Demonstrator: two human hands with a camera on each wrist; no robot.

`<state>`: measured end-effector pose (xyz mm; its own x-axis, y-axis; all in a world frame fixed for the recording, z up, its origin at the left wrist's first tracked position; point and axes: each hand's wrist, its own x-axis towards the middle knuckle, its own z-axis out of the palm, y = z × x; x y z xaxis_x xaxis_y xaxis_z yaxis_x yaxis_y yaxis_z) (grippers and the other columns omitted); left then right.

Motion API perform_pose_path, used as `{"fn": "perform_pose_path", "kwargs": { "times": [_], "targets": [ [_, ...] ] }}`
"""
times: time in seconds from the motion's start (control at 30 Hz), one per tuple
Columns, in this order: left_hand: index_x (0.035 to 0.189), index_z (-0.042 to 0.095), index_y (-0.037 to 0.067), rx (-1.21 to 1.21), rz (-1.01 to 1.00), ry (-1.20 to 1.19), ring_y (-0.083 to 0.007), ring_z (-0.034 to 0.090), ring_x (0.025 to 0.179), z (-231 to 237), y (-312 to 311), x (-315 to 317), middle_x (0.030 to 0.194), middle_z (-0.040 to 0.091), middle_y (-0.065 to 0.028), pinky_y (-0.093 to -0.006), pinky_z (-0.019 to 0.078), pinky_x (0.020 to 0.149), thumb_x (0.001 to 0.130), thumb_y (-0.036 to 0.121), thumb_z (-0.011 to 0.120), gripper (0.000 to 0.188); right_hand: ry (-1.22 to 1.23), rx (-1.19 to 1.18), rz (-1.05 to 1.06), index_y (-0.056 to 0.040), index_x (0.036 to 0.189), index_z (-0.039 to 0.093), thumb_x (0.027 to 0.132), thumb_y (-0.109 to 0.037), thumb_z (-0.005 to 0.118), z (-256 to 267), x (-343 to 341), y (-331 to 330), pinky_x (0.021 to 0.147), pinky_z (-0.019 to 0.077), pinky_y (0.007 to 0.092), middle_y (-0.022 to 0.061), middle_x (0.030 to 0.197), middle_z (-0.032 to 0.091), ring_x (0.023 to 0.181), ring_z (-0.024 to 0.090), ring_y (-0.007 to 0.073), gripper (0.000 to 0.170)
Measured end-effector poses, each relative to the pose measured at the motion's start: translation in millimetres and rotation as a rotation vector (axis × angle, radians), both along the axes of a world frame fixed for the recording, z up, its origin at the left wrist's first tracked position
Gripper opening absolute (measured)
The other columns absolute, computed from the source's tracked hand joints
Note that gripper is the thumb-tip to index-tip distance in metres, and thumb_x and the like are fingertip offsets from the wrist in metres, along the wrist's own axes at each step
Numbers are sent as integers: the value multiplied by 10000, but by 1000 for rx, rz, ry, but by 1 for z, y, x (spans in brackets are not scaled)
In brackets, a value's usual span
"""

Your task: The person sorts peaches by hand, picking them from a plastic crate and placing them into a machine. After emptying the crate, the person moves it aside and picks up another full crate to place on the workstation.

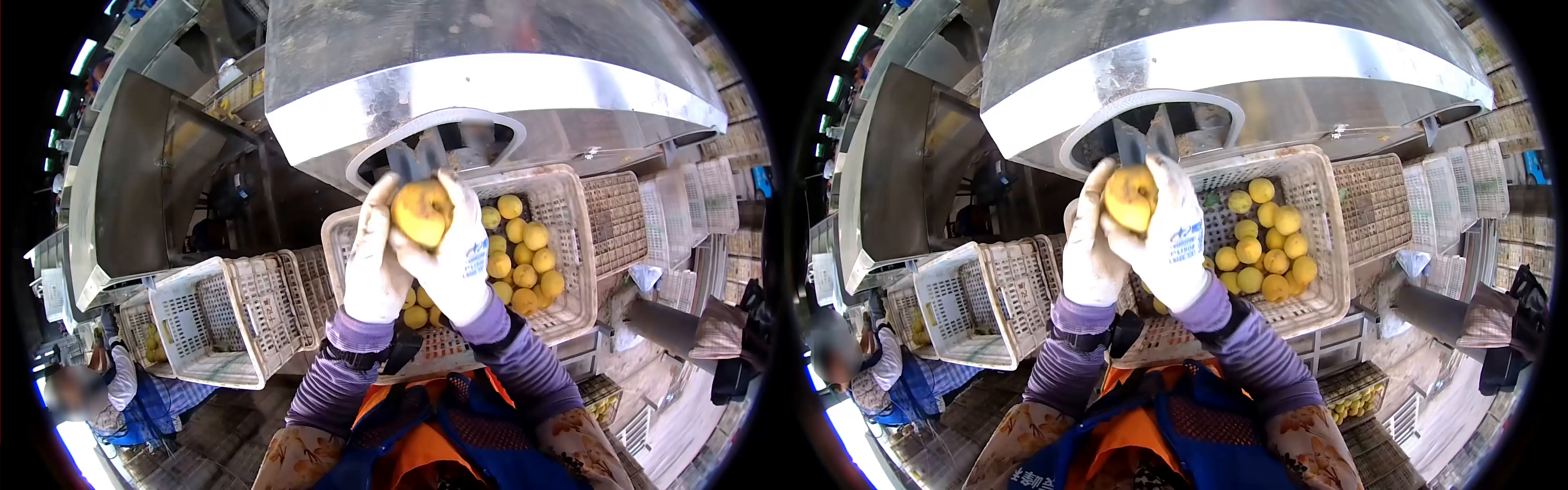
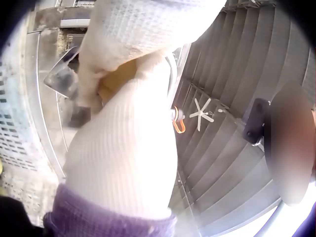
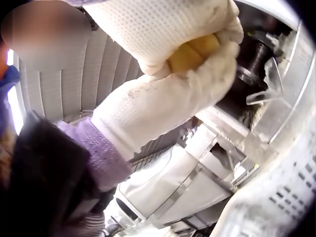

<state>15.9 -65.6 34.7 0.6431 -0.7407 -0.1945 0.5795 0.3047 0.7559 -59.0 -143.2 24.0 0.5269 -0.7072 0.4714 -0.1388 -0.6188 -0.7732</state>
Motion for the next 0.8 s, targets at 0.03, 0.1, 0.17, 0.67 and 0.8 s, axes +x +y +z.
{"fn": "perform_pose_path", "kwargs": {
  "times": [0.03, 0.1, 0.17, 0.67, 0.8],
  "targets": [
    [1476, 378, 14, 9, 50, -30, -252, 443, 1355, 1, -4, 2, 1435, 481, -150, -400, 363, 1142, 1043, 410, 484, 597, 2, -19, -78, 35, 1370, 425, 690, -273, 825, -3, 12, -7, 1069, 416, 522, 253, 1281, 536, 1221, 529, 450, 847],
    [1494, 373, 50, 224, 91, -121, -262, 414, 1373, -49, 18, 8, 1468, 438, -150, -399, 337, 1145, 1056, 431, 432, 583, 241, -226, -134, 39, 1333, 445, 757, -324, 765, -37, 38, -29, 1144, 250, 614, 226, 1257, 545, 1306, 442, 438, 752],
    [1492, 392, 83, 582, 71, -4, -283, 409, 1371, -90, 33, 7, 1496, 397, -163, -419, 337, 1138, 1041, 423, 463, 569, 222, -381, -257, 51, 1286, 480, 774, -394, 749, -61, 76, -53, 1139, 247, 620, 230, 1238, 541, 1274, 450, 425, 730],
    [1447, 434, 123, 1402, -1344, -1243, -363, 522, 1227, -313, 40, -79, 1300, 512, -181, -563, 303, 1124, 817, 261, 689, 693, 1515, -6, 589, -84, 1275, 495, 723, -369, 746, -279, -83, 10, 989, 434, 454, 152, 1221, 584, 1158, 585, 319, 670],
    [1351, 500, 45, 1443, -792, -773, -349, 569, 1157, -262, 42, -56, 1320, 514, -201, -485, 414, 1054, 794, 253, 727, 637, 1485, 134, 609, -86, 1272, 498, 701, -338, 796, -270, -75, 6, 962, 448, 477, 139, 1193, 576, 1094, 590, 314, 692]
  ]
}}
